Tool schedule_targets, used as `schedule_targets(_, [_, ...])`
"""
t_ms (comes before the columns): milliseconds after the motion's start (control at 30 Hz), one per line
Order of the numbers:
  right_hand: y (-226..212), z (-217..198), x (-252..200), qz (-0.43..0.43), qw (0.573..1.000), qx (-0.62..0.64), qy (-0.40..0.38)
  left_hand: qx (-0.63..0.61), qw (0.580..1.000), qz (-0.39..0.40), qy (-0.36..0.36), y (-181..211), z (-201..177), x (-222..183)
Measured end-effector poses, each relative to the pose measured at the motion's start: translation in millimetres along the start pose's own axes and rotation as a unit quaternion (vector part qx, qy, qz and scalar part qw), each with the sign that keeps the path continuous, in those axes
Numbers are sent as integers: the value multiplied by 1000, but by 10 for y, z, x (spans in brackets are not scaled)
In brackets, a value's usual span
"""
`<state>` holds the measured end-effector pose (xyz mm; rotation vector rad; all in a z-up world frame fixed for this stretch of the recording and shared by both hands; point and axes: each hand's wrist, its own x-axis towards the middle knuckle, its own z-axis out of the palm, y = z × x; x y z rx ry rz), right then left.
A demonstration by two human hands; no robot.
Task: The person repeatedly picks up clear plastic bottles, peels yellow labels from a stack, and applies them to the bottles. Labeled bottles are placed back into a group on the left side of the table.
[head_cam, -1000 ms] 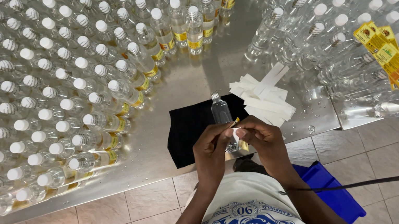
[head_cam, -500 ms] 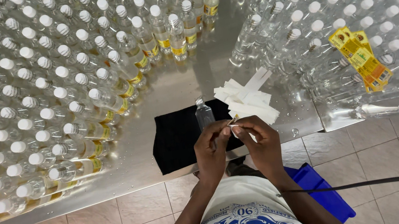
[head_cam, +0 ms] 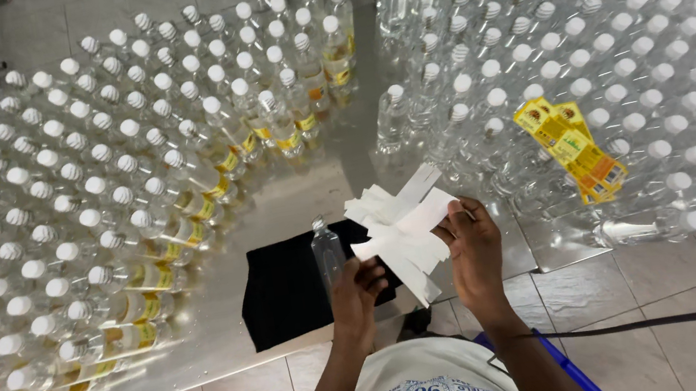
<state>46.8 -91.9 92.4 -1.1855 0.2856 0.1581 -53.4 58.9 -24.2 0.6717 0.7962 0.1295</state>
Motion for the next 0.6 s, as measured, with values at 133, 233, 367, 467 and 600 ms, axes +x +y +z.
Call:
schedule_targets(133, [46,-319,295,-45,995,-90,-1,40,998,-25,29,58,214,-260])
schedule_targets(233, [-149,-374,300,-111,959,-244,-91,318,888,331,38,405,709,-564])
schedule_targets(367, [-349,-416,230,-98,937,-291,-168,415,824,371,-104,517,1182,-625])
schedule_targets(467, [-426,-463,253,-112,929,-305,-175,410,852,302,-123,385,1260,-532])
schedule_targets(600, [-419,-522,243,-123,930,-313,-147,336,913,192,-126,76,1167,-356])
